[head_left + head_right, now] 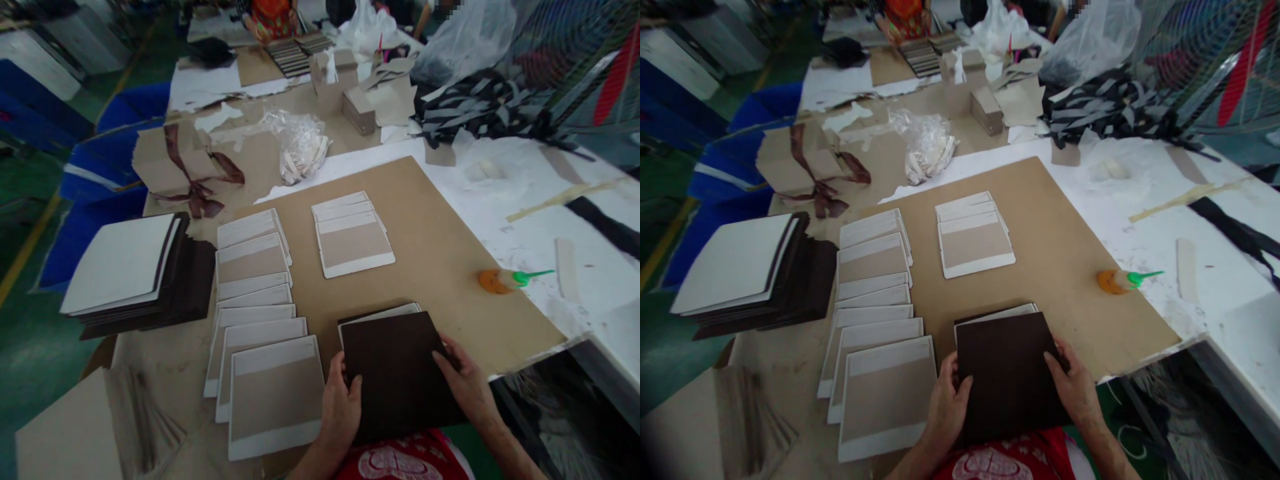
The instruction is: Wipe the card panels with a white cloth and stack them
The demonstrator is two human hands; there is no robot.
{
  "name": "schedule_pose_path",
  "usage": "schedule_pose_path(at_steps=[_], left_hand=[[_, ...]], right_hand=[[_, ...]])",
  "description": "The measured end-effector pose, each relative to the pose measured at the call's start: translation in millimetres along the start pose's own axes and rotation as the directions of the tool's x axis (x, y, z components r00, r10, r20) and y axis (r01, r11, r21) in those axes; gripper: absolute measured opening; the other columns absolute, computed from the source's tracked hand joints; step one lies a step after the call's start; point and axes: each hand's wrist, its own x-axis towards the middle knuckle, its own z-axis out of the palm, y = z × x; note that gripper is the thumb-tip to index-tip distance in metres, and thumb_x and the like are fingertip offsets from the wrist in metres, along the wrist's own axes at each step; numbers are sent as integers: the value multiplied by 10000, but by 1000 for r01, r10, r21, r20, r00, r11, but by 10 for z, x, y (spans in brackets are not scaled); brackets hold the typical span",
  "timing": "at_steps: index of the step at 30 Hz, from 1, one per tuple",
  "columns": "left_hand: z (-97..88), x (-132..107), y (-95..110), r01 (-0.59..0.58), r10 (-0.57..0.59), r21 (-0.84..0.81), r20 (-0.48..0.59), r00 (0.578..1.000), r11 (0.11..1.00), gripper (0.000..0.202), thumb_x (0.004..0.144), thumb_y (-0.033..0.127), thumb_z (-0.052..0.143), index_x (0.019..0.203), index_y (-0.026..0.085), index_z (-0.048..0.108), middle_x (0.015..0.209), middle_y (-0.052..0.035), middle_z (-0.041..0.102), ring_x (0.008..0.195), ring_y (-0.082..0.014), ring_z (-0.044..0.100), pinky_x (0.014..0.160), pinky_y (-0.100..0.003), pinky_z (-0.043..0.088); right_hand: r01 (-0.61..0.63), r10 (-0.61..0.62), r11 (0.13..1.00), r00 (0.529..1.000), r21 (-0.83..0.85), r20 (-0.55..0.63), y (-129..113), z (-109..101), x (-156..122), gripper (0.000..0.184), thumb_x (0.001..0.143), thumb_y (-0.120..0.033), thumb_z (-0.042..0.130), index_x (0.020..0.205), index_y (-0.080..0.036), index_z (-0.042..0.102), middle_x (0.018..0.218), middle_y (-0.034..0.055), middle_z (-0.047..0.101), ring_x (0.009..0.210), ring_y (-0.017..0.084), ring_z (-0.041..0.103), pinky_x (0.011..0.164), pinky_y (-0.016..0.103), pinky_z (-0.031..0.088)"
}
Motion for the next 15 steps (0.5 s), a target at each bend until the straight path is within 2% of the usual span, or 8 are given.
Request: schedule_pose_path(at_steps=[5, 9, 13, 15], left_hand=[[52, -18, -54, -83, 96, 153, -79, 992, 985, 481, 822, 253, 503, 1290, 144, 475, 1189, -154, 624, 1063, -244, 628, 978, -414, 500], [91, -43, -82, -108, 137, 227, -118, 984, 968, 474, 843, 238, 492, 1305, 144, 446, 1179, -157, 590, 1069, -266, 607, 982, -467, 495], [68, 69, -17, -186, 274, 328, -246, 930, 926, 570, 883, 286, 535, 1399, 152, 331, 1310, -177, 471, 1250, -304, 495, 1056, -538, 442], [25, 306, 90, -258, 361, 358, -259, 896, 897, 579, 904, 306, 532, 1416, 152, 311, 1365, -183, 431, 1315, -307, 437, 1103, -553, 397]], right_hand=[[68, -77, 989, 995, -128, -65, -52, 60, 43, 585, 816, -585, 537, 1234, -183, 618, 1185, 131, 676, 1131, 318, 614, 1025, 501, 466], [229, -251, 950, 965, -213, -81, -64, 89, 104, 535, 858, -562, 507, 1196, -164, 622, 1169, 150, 639, 1098, 316, 601, 1008, 519, 469], [360, -436, 869, 881, -339, -182, -70, 112, 299, 522, 860, -575, 532, 1172, -166, 617, 1179, 162, 587, 1136, 344, 535, 1022, 577, 424], [383, -433, 885, 886, -264, -166, -180, 170, 532, 486, 877, -556, 532, 1183, -184, 598, 1204, 147, 579, 1102, 309, 554, 977, 527, 472]])
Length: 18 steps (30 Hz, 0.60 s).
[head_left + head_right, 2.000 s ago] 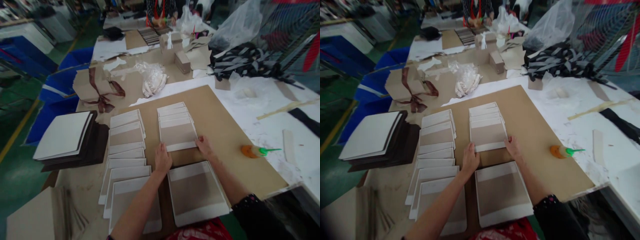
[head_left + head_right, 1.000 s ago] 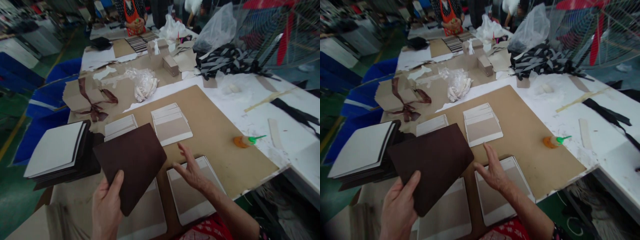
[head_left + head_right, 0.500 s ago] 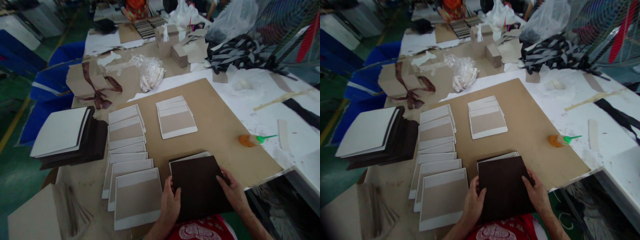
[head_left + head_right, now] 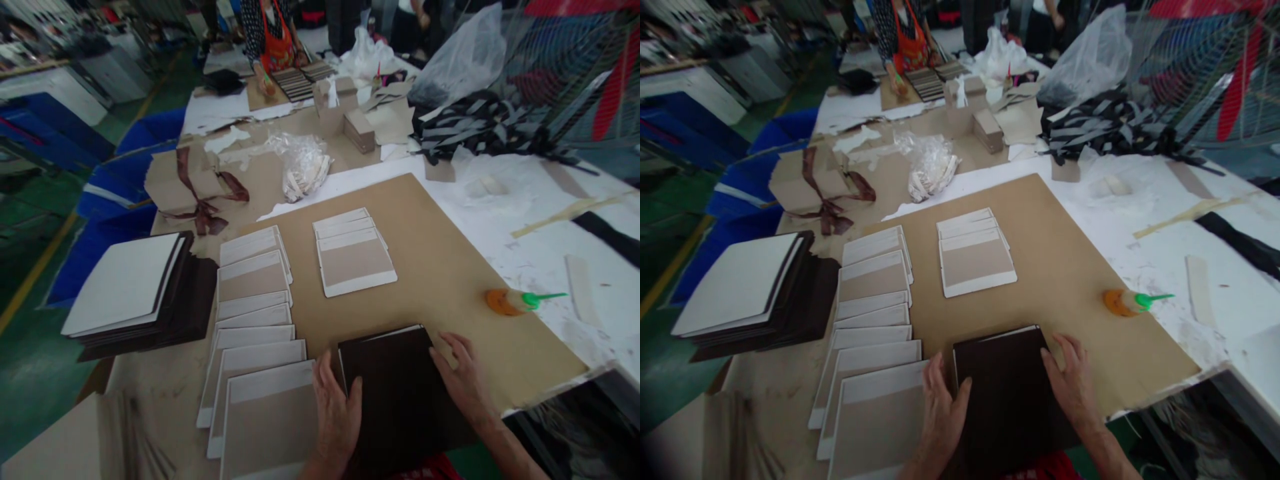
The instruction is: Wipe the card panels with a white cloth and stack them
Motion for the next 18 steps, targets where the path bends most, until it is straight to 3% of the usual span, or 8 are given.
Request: schedule_pose_path(at_steps=[4, 8, 11, 15, 18], left_hand=[[112, 821, 65, -143, 146, 56, -38, 989, 988, 554, 898, 267, 511, 1409, 119, 356, 1416, -208, 436, 1373, -325, 391, 1148, -571, 331], [253, 1465, 135, -139, 132, 191, 46, 990, 972, 639, 840, 231, 535, 1413, 12, 356, 1469, -279, 404, 1417, -377, 342, 1156, -574, 312], [330, 1624, 133, -135, 113, 265, 99, 989, 955, 653, 817, 230, 543, 1406, 4, 373, 1467, -282, 423, 1417, -375, 355, 1154, -556, 324], [381, 1615, 87, -143, 120, 283, 97, 988, 948, 659, 812, 232, 535, 1408, 1, 375, 1474, -277, 425, 1418, -370, 358, 1168, -545, 302], [382, 1605, 100, -111, 97, 208, 79, 992, 972, 637, 795, 223, 541, 1383, 17, 412, 1481, -272, 414, 1431, -370, 332, 1178, -551, 272]], right_hand=[[-17, -5, 979, 994, 203, 109, -213, 370, 768, 494, 883, -522, 506, 1223, -167, 560, 1217, 157, 583, 1088, 274, 576, 880, 431, 529], [2, -20, 985, 995, 174, 103, -495, 766, 1433, 514, 820, -451, 531, 1222, -133, 571, 1226, 181, 598, 1168, 326, 524, 1044, 535, 388], [-20, 5, 982, 997, 190, 83, -627, 913, 1643, 415, 777, -381, 555, 1117, -153, 620, 1132, 160, 638, 1142, 330, 528, 1078, 541, 327], [-99, 86, 961, 994, 258, 61, -694, 915, 1690, 325, 731, -387, 573, 973, -176, 626, 1007, 140, 640, 1037, 316, 554, 1002, 499, 392], [-166, 156, 920, 986, 356, 58, -751, 872, 1738, 384, 717, -473, 596, 963, -178, 598, 970, 120, 629, 944, 287, 565, 895, 452, 454]])
